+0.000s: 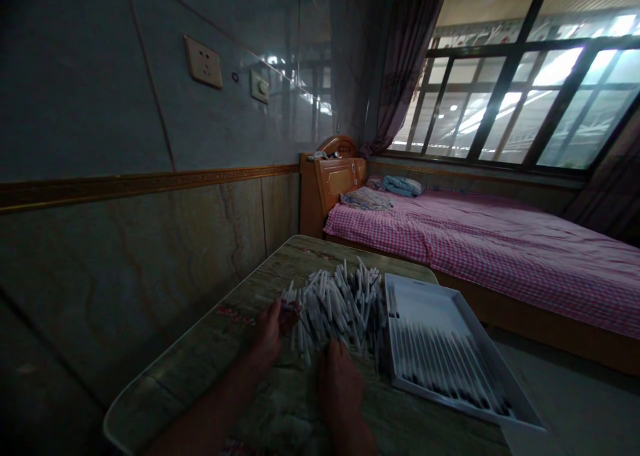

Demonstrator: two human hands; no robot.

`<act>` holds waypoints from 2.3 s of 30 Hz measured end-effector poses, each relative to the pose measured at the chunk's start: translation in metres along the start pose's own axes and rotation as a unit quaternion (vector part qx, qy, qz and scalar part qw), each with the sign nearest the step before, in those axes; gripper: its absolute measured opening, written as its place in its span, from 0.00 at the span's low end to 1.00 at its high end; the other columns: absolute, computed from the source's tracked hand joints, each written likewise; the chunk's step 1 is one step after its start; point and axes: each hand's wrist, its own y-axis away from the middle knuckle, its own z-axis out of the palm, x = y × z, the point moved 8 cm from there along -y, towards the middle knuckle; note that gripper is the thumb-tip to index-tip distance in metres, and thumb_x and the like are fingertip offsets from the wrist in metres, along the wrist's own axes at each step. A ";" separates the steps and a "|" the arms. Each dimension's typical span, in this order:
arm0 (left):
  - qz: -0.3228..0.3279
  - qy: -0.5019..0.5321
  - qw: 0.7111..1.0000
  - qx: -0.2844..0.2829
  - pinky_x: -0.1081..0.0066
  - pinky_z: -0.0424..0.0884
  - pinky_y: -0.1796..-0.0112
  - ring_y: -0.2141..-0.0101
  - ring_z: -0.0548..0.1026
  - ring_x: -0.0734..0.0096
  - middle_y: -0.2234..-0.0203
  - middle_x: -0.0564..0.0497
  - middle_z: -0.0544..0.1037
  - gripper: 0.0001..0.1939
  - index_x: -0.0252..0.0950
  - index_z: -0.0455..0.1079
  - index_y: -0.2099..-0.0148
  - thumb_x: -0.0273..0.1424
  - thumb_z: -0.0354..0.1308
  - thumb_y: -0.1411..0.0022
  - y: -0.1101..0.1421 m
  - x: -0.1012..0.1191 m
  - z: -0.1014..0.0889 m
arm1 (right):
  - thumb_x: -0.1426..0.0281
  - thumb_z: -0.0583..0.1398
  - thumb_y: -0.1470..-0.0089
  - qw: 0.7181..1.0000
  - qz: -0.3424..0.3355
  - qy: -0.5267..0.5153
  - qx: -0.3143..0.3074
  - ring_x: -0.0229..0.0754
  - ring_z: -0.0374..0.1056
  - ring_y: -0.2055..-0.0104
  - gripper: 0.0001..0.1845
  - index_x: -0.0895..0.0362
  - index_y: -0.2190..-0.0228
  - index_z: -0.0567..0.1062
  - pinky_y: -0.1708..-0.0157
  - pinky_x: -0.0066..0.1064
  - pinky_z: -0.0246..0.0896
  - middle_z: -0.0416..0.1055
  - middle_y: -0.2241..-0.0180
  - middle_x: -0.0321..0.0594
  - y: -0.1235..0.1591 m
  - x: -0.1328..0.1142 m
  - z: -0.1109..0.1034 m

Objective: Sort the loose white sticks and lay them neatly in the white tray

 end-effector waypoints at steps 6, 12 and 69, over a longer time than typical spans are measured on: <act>0.023 -0.038 0.999 -0.020 0.70 0.75 0.75 0.77 0.79 0.68 0.76 0.50 0.80 0.15 0.35 0.66 0.67 0.42 0.61 0.48 0.002 0.002 0.003 | 0.75 0.49 0.39 1.000 0.013 -0.002 -0.022 0.41 0.72 0.66 0.10 0.55 0.65 0.69 0.73 0.28 0.51 0.74 0.64 0.40 -0.001 0.003 0.002; 0.065 -0.080 0.994 -0.025 0.70 0.73 0.78 0.78 0.78 0.66 0.79 0.50 0.79 0.18 0.35 0.66 0.68 0.46 0.59 0.49 0.000 0.009 0.004 | 0.77 0.49 0.40 0.999 0.013 0.010 -0.031 0.41 0.72 0.67 0.11 0.55 0.65 0.70 0.75 0.29 0.50 0.73 0.63 0.42 -0.001 0.001 0.001; -0.159 0.096 0.977 -0.107 0.81 0.75 0.78 0.78 0.78 0.76 0.78 0.51 0.80 0.04 0.31 0.71 0.69 0.19 0.61 0.44 0.011 -0.011 0.025 | 0.76 0.51 0.48 0.986 0.036 -0.143 0.079 0.40 0.69 0.67 0.14 0.55 0.66 0.75 0.70 0.27 0.54 0.71 0.64 0.41 -0.012 0.044 -0.033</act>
